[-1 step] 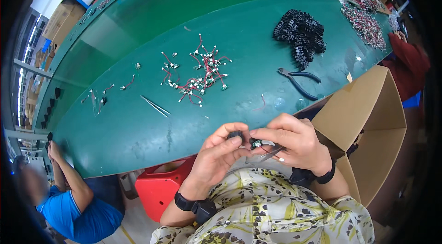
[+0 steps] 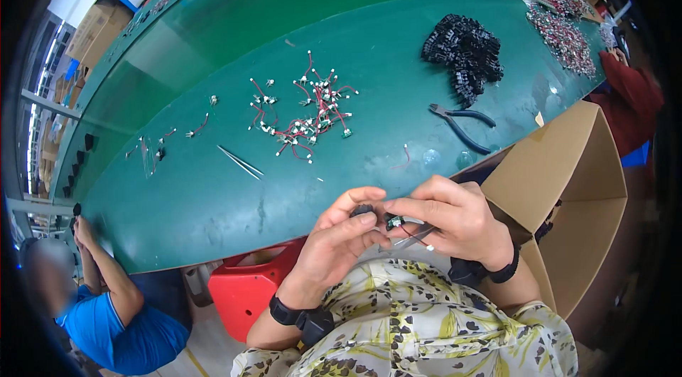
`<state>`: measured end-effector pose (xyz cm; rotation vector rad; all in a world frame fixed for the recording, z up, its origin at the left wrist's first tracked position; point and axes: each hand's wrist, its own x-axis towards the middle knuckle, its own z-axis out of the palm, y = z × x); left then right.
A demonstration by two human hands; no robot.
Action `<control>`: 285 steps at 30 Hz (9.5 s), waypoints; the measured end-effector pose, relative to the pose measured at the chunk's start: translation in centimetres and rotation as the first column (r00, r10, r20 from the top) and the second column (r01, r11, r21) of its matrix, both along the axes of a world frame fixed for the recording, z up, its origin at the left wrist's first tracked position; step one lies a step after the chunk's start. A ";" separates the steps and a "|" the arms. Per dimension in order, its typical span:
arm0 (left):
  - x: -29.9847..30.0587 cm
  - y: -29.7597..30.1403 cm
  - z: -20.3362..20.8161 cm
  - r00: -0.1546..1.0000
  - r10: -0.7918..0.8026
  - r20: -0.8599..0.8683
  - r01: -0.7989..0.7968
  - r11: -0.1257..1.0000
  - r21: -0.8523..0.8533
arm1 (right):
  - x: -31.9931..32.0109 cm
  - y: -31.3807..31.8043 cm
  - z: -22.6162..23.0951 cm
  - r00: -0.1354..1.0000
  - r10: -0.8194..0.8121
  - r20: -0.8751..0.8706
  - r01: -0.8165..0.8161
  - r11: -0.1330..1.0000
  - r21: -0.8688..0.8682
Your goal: The person sits at a green workbench and assembles small electronic components by hand. They repeatedly pick up black plastic connectors and red-and-white wires, inserting the wires into the connector slots. The person handles the items one at a time, occasionally using tweezers to adjust the wires or connectors.
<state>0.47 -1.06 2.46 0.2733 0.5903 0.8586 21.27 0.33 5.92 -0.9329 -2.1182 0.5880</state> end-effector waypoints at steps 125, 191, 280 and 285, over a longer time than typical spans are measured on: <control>-1.9 0.2 -0.7 1.000 -0.024 0.020 0.017 0.963 0.269 | -2.1 -0.1 0.2 0.970 -0.061 -0.237 -0.072 0.854 -0.515; -0.7 1.4 -1.2 0.961 0.211 -0.176 -0.147 0.936 0.320 | -1.5 2.7 -1.4 0.967 0.062 -0.248 -0.140 0.940 -0.312; -0.1 -1.1 -1.2 0.900 0.174 -0.400 -0.006 0.922 0.387 | 0.5 -2.2 0.1 0.986 -0.154 0.070 0.166 0.963 -0.213; 0.0 -0.7 -1.4 0.888 0.216 -0.407 0.017 0.868 0.496 | -0.1 -1.6 0.0 0.976 -0.135 0.172 0.159 0.979 -0.131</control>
